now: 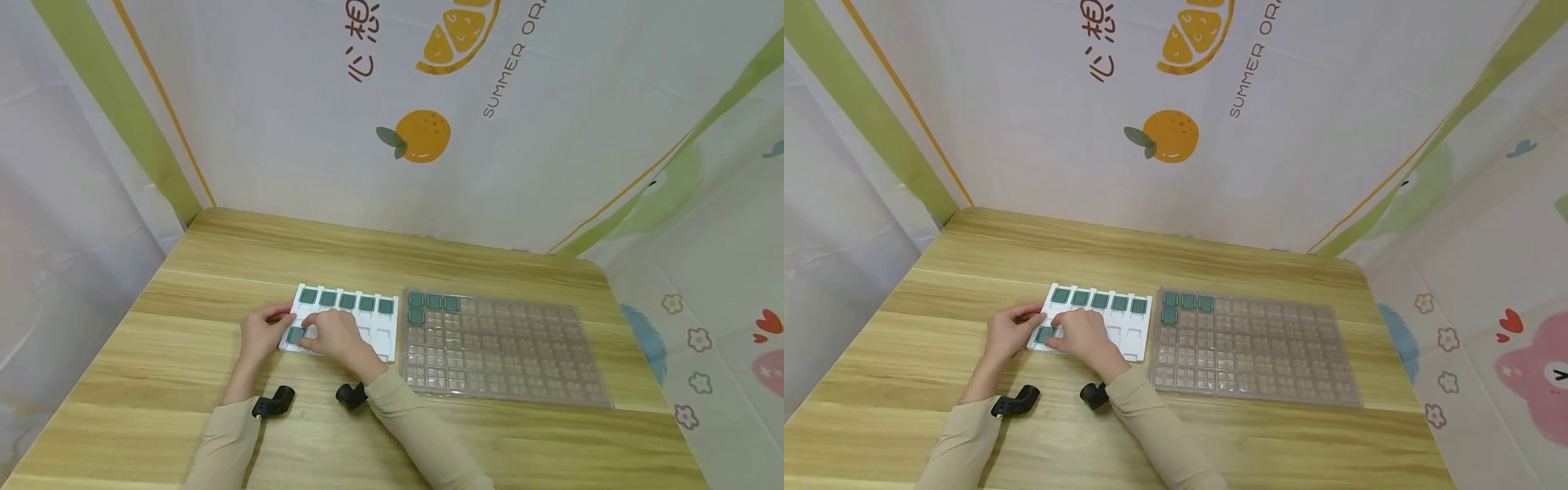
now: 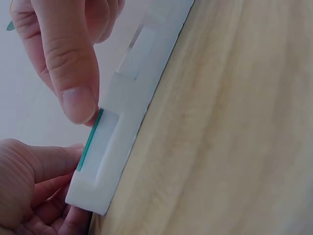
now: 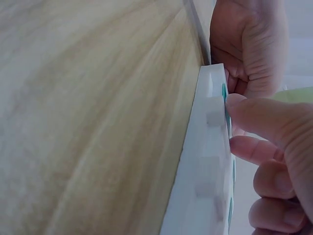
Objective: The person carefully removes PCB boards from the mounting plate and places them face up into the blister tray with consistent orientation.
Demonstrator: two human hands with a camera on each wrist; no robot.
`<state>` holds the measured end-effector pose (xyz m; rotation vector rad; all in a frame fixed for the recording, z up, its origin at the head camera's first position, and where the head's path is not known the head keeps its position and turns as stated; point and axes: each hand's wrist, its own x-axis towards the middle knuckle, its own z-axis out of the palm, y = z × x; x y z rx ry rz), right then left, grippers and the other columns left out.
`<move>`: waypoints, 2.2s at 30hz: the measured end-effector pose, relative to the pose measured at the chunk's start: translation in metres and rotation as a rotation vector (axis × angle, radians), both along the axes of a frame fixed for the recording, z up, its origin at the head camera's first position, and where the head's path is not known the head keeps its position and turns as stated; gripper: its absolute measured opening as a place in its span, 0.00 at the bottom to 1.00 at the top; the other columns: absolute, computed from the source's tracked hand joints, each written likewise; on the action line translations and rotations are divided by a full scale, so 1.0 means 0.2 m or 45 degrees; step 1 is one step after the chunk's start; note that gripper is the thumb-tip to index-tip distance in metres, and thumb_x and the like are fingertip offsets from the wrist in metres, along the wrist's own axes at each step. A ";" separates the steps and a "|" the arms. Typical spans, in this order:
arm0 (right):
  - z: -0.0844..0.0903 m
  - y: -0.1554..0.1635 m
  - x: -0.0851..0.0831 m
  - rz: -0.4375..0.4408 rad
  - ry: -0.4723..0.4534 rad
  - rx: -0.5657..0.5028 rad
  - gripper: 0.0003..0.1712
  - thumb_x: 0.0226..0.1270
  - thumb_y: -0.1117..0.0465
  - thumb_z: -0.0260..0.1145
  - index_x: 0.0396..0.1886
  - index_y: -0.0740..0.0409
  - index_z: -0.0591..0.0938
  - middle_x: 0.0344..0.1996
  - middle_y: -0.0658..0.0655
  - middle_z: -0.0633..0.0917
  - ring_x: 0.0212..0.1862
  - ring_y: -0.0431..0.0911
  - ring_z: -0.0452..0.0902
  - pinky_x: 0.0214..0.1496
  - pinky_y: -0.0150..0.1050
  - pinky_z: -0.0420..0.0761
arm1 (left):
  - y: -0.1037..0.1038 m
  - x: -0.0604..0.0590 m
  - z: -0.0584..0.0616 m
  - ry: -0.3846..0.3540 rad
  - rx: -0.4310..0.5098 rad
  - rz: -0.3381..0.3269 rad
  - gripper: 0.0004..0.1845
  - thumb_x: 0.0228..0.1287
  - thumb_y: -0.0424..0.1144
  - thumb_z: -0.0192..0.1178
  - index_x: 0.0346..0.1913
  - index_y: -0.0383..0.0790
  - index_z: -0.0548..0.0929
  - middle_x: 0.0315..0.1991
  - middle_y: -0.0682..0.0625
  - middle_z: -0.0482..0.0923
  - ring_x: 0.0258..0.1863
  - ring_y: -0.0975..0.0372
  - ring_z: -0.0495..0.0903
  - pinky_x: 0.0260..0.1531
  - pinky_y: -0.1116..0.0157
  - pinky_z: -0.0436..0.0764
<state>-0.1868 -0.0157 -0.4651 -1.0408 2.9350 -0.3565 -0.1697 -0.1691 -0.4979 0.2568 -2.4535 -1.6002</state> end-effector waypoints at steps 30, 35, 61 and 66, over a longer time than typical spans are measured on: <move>0.01 -0.05 0.00 -0.031 -0.037 -0.007 0.15 0.52 0.48 0.71 0.37 0.50 0.86 0.26 0.45 0.86 0.23 0.37 0.75 0.24 0.28 0.70 | 0.00 0.00 0.01 -0.028 -0.012 0.004 0.12 0.58 0.28 0.63 0.44 0.24 0.82 0.34 0.34 0.83 0.25 0.78 0.73 0.27 0.82 0.71; 0.02 -0.04 0.00 -0.011 -0.058 0.012 0.15 0.53 0.49 0.70 0.37 0.51 0.86 0.26 0.45 0.85 0.23 0.35 0.73 0.25 0.28 0.71 | 0.00 0.01 0.00 0.042 0.022 -0.006 0.12 0.56 0.28 0.63 0.42 0.24 0.83 0.31 0.36 0.83 0.26 0.72 0.76 0.26 0.81 0.72; 0.07 0.20 -0.06 0.085 -0.032 -0.100 0.14 0.55 0.52 0.69 0.39 0.54 0.86 0.17 0.46 0.81 0.14 0.33 0.51 0.15 0.25 0.55 | 0.00 -0.01 -0.02 0.007 0.004 0.032 0.11 0.56 0.26 0.62 0.43 0.24 0.83 0.34 0.33 0.82 0.24 0.79 0.72 0.25 0.81 0.71; 0.07 0.27 -0.08 0.092 -0.021 -0.128 0.13 0.56 0.54 0.69 0.39 0.55 0.86 0.08 0.46 0.71 0.13 0.34 0.46 0.15 0.25 0.50 | 0.01 0.00 -0.02 0.004 -0.010 0.033 0.12 0.56 0.26 0.63 0.43 0.24 0.83 0.34 0.33 0.82 0.24 0.80 0.71 0.26 0.82 0.71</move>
